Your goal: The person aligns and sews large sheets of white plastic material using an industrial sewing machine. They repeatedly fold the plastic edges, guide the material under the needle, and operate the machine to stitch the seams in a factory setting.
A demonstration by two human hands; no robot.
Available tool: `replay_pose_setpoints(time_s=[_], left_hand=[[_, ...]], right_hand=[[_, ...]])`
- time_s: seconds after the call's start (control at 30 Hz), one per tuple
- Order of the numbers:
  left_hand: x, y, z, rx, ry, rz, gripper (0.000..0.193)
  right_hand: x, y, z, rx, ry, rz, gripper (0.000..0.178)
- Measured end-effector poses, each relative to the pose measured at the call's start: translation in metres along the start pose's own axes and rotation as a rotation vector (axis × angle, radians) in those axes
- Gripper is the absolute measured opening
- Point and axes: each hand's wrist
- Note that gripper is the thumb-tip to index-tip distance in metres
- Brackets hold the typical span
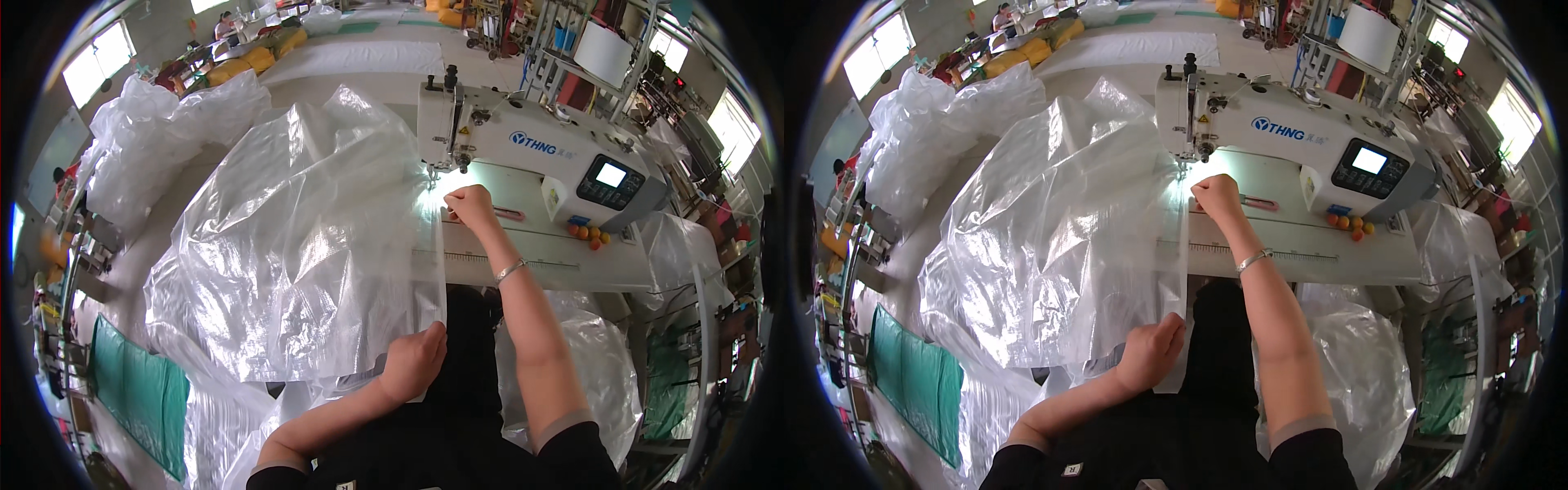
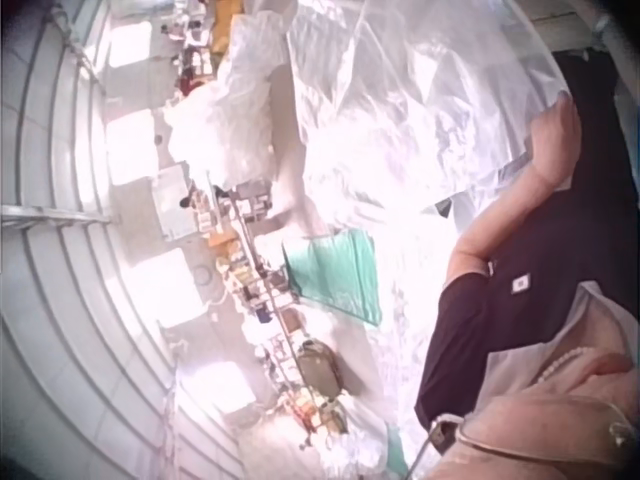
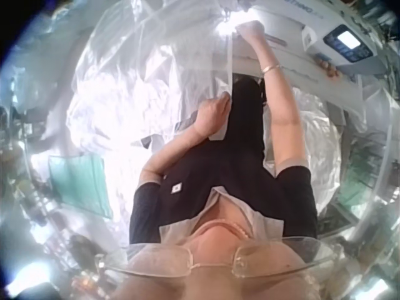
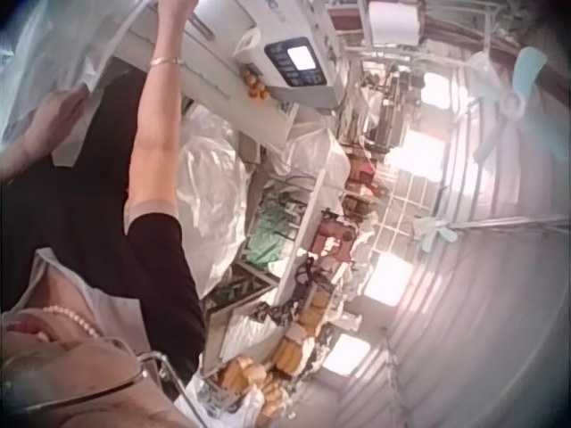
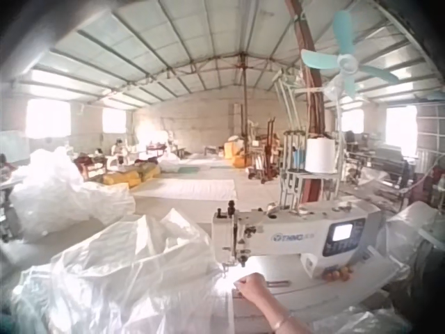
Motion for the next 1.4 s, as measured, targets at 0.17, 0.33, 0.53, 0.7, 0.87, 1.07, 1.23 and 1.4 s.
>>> replay_pose_setpoints(time_s=[0.17, 0.33, 0.53, 0.7, 0.87, 1.07, 1.23, 1.4], left_hand=[[0.003, 0.008, -0.003, 0.025, 0.004, 0.019, 0.012], [0.003, 0.005, -0.004, 0.017, 0.039, 0.024, 0.011], [-0.004, -0.004, -0.012, -0.017, 0.042, -0.022, 0.006], [0.006, -0.015, -0.03, -0.15, 0.078, -0.033, 0.006], [0.022, -0.012, -0.036, -0.332, 0.08, -0.163, 0.007], [0.022, -0.016, 0.006, -0.794, 0.101, -0.459, 0.012], [0.016, 0.005, 0.007, 0.006, -0.296, -0.221, 0.02], [0.075, 0.086, -0.008, 0.378, -0.408, -0.08, 0.03]], right_hand=[[0.001, -0.005, 0.012, -0.262, 0.17, -0.187, 0.022], [-0.006, -0.014, 0.032, -0.638, 0.214, -0.234, 0.013], [-0.047, -0.022, 0.046, -0.549, 0.335, -0.246, 0.009], [-0.03, -0.025, 0.051, -0.551, 0.329, -0.232, 0.01], [-0.014, -0.023, 0.04, -0.535, 0.25, -0.195, 0.01], [-0.046, -0.021, 0.022, -0.685, 0.056, -0.181, 0.01], [-0.125, -0.02, 0.021, -0.656, 0.104, -0.198, 0.017], [-0.169, 0.008, 0.028, -0.432, 0.121, -0.182, 0.036]])
Point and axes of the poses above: each hand's wrist, its own x-axis towards the middle knuckle, its own z-axis out of the palm, y = z × x, and after that the axes turned 15 degrees about -x, right-handed
